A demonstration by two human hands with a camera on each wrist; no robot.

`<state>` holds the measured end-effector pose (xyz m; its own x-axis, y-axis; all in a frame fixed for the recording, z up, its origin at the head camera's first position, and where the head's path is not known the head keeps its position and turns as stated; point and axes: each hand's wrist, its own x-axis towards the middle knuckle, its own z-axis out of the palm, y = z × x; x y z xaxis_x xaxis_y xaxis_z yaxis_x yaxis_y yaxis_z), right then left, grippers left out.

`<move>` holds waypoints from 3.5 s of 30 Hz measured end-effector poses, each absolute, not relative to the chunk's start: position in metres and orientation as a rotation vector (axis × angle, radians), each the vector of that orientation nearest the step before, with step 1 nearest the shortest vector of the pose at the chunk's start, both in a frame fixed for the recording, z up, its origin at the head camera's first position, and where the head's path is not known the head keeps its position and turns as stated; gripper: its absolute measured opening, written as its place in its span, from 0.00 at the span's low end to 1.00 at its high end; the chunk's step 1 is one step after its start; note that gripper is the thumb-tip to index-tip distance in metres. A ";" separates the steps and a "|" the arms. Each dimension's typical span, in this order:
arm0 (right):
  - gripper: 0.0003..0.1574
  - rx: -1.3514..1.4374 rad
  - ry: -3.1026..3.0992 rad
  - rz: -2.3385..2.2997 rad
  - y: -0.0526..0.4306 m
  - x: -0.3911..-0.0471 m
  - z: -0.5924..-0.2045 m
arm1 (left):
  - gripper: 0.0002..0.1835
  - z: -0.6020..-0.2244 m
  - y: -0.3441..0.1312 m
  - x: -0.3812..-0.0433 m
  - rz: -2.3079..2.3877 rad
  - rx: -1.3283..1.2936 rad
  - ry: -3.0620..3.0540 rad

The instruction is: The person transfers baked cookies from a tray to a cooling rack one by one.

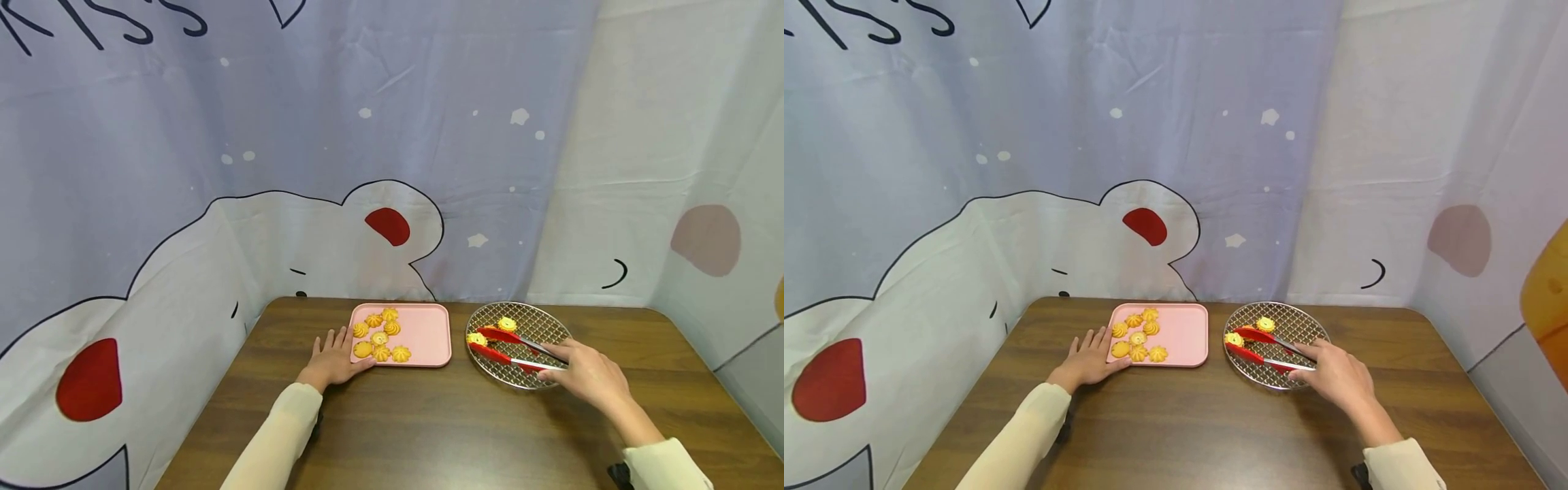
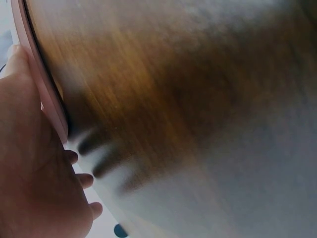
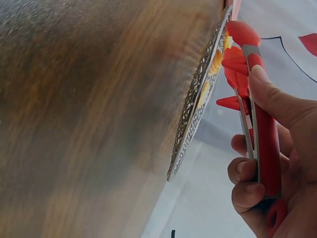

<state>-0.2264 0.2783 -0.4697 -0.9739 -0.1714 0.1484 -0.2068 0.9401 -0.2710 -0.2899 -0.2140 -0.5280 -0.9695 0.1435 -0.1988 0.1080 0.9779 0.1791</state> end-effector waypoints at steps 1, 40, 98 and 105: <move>0.41 0.290 -2.971 0.434 0.279 -0.226 -0.470 | 0.57 -0.528 -0.214 -0.290 0.244 0.187 2.915; 0.44 0.330 -2.940 0.427 0.283 -0.212 -0.464 | 0.56 -0.529 -0.214 -0.290 0.250 0.188 2.911; 0.36 0.540 -2.947 0.559 0.145 -0.292 -0.481 | 0.57 -0.526 -0.212 -0.290 0.257 0.164 2.913; 0.37 0.545 -2.962 0.543 0.135 -0.302 -0.485 | 0.57 -0.526 -0.212 -0.289 0.229 0.177 2.938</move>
